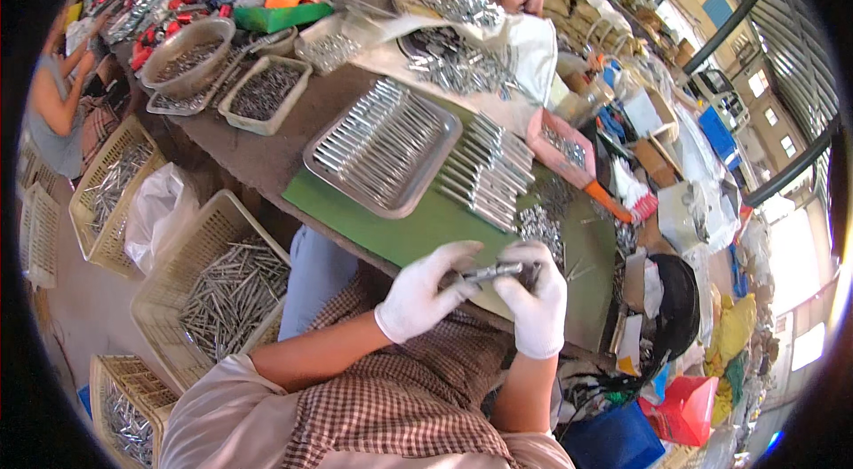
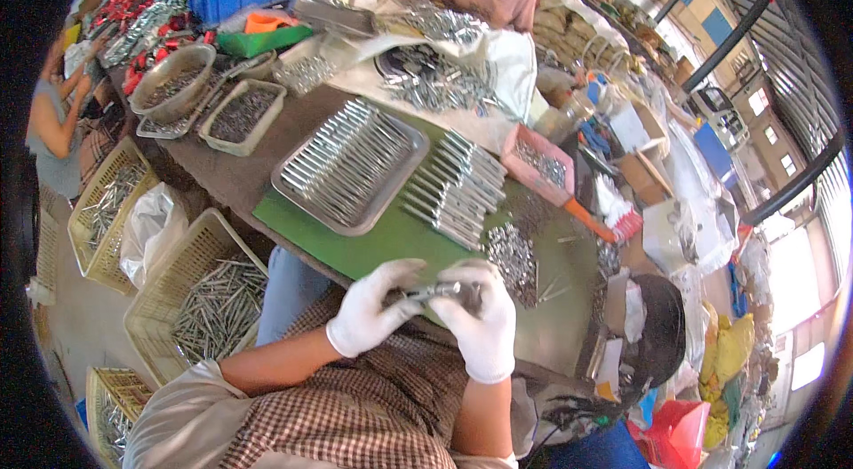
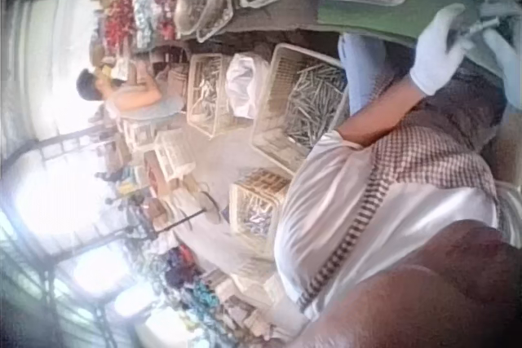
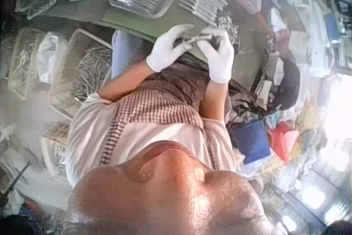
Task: The person assembles metal components by inserting pins and small parts into metal cylinders by hand, arranges the tubes on the workbench, and attaches springs to metal hardware pieces.
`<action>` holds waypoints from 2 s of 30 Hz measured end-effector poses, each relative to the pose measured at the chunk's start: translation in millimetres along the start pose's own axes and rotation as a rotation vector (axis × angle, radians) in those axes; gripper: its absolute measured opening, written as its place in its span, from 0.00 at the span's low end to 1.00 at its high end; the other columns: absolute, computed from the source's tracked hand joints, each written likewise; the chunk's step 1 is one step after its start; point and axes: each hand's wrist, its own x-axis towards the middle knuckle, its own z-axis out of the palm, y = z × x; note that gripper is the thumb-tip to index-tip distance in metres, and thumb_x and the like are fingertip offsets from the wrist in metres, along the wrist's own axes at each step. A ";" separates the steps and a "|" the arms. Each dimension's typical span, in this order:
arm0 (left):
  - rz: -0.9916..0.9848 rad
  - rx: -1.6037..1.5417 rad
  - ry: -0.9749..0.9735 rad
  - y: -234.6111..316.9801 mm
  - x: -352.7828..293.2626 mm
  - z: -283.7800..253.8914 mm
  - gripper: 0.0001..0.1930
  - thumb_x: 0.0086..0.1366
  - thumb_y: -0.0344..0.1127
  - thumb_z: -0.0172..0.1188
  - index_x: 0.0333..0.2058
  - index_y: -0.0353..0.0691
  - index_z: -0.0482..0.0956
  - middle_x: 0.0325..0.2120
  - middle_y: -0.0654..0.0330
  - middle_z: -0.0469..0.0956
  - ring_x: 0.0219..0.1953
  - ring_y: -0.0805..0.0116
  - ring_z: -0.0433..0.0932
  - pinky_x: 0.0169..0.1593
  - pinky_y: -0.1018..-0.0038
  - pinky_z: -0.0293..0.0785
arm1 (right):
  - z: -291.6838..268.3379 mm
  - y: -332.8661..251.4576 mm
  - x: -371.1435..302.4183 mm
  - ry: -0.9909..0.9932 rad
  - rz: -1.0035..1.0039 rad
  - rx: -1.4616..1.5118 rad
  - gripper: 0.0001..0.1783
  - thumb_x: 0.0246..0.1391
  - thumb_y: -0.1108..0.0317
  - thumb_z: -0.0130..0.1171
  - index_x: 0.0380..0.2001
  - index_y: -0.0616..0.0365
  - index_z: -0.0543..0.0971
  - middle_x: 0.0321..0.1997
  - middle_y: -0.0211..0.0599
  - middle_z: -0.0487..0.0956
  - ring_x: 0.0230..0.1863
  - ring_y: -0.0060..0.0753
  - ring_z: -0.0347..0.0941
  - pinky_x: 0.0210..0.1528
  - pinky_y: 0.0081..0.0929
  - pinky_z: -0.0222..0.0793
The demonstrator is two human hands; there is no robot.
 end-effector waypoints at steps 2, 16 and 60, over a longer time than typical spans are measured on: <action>-0.039 -0.147 -0.042 -0.1 -2.8 -0.5 0.32 0.66 0.36 0.65 0.63 0.32 0.63 0.42 0.51 0.80 0.45 0.64 0.81 0.51 0.70 0.77 | 2.1 1.6 -11.8 0.002 0.040 0.127 0.23 0.47 0.77 0.69 0.49 0.63 0.76 0.45 0.34 0.76 0.42 0.22 0.73 0.46 0.20 0.70; -0.071 -0.342 -0.244 -8.0 -6.5 8.9 0.28 0.64 0.39 0.67 0.59 0.35 0.71 0.51 0.55 0.77 0.53 0.64 0.76 0.56 0.69 0.73 | 4.6 -20.5 -17.4 0.101 -0.023 -0.298 0.12 0.44 0.71 0.71 0.35 0.57 0.82 0.32 0.40 0.82 0.33 0.38 0.79 0.39 0.29 0.74; 0.177 0.855 -0.724 -0.5 56.4 30.7 0.14 0.59 0.36 0.62 0.45 0.55 0.81 0.25 0.60 0.75 0.26 0.59 0.79 0.30 0.67 0.76 | -64.3 77.3 -52.8 0.328 0.391 -0.165 0.09 0.60 0.66 0.60 0.36 0.63 0.81 0.27 0.40 0.80 0.29 0.26 0.76 0.36 0.24 0.72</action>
